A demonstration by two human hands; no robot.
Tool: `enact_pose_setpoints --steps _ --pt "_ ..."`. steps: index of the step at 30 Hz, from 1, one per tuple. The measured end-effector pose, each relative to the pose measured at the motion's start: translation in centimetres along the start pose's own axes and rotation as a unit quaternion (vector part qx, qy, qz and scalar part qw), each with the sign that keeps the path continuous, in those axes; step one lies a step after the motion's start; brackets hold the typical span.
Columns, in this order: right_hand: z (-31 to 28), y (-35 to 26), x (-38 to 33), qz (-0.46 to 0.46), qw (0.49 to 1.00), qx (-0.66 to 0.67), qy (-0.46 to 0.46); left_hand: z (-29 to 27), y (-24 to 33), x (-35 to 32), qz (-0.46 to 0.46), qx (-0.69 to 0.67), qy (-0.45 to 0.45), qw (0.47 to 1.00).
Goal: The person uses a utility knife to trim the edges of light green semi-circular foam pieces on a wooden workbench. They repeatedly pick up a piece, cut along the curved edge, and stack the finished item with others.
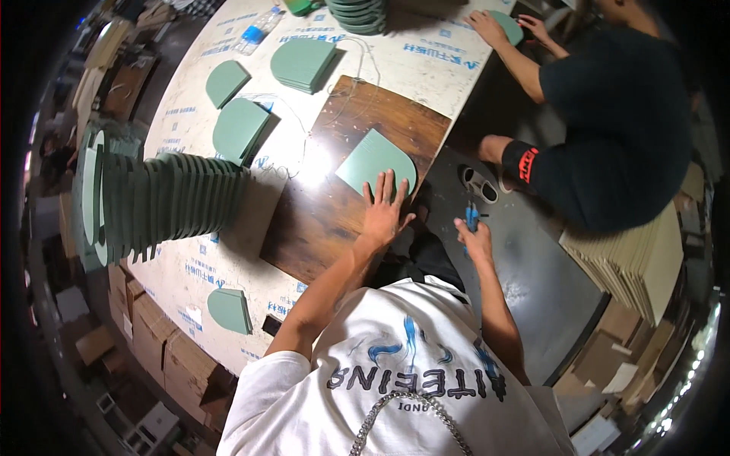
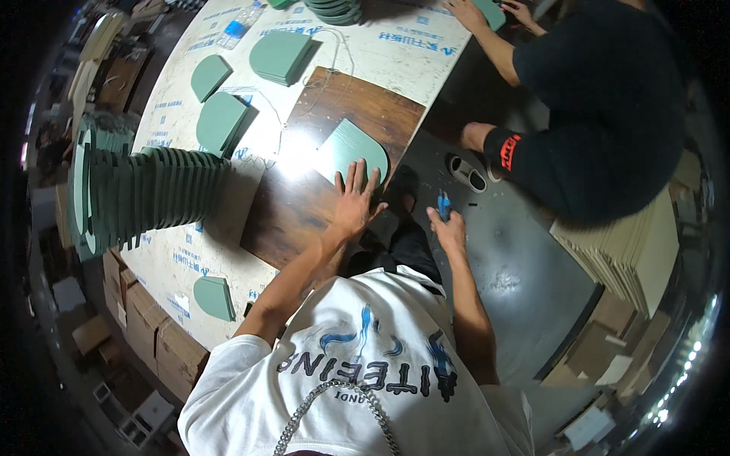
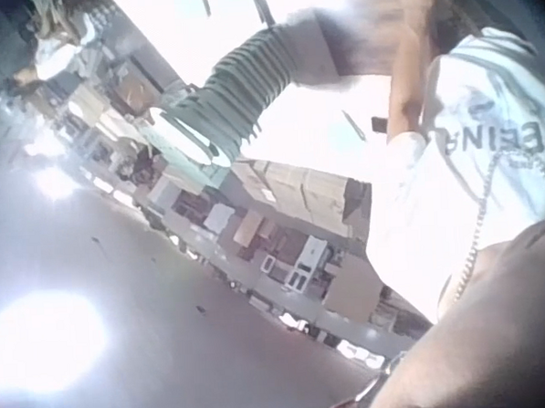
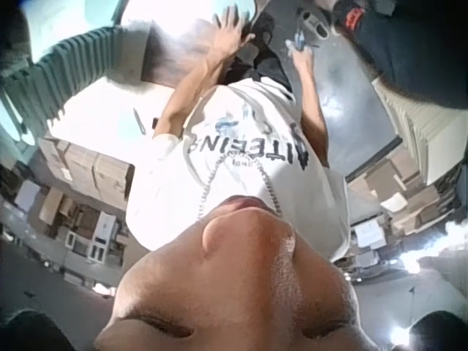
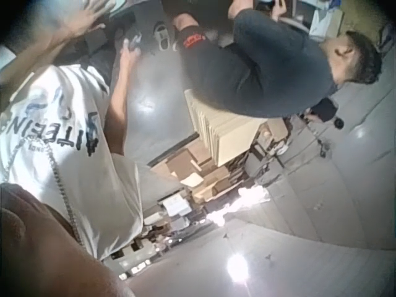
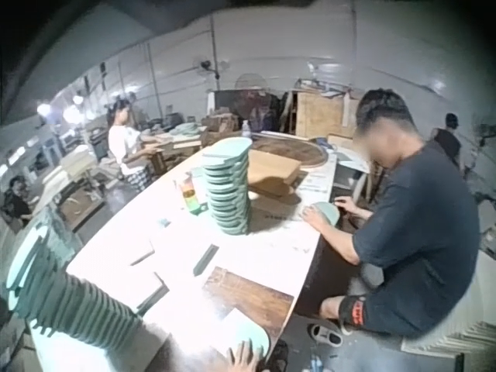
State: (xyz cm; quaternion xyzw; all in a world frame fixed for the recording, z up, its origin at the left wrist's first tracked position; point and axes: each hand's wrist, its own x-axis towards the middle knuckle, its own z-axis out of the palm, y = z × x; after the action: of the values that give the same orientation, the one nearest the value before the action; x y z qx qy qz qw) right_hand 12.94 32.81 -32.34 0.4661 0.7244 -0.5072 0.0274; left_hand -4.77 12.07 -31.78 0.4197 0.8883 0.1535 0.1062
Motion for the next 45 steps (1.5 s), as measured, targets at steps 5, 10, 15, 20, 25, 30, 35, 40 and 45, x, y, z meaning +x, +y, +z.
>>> enact_pose_setpoints --steps 5,10,15,20,25,30,35,40,45 --pt "5.3 -7.5 3.6 -0.043 0.988 0.105 -0.107 0.0 1.3 -1.2 -0.016 -0.012 -0.035 0.999" --pt "7.2 -6.4 6.2 -0.111 0.987 0.0 -0.113 -1.1 2.2 -0.7 -0.08 -0.077 0.051 0.993" --pt "6.2 -7.1 5.4 -0.083 0.978 0.027 -0.19 -1.6 -4.6 3.1 -0.285 -0.03 0.204 0.936" --pt "6.1 -6.0 5.0 0.068 0.956 0.19 -0.212 -2.1 -2.0 2.7 -0.257 -0.015 0.082 0.963" --pt "3.7 -6.2 3.2 0.07 0.958 0.208 -0.183 -2.8 2.0 -0.7 -0.14 -0.027 0.023 0.99" --pt "2.2 -11.1 0.1 -0.006 0.975 0.126 -0.184 -4.5 4.3 -3.6 0.052 -0.159 0.018 0.986" --pt "2.5 -17.4 -3.3 -0.072 0.917 0.267 -0.288 -6.5 0.9 -2.3 -0.001 -0.331 0.239 0.913" --pt "2.6 -13.7 -3.9 -0.029 0.936 0.28 -0.211 -10.4 -5.5 1.2 -0.256 -0.442 0.24 0.825" --pt "1.9 -4.9 -4.6 0.083 0.958 0.237 -0.135 -5.6 -11.9 3.1 -0.236 -0.249 0.287 0.894"
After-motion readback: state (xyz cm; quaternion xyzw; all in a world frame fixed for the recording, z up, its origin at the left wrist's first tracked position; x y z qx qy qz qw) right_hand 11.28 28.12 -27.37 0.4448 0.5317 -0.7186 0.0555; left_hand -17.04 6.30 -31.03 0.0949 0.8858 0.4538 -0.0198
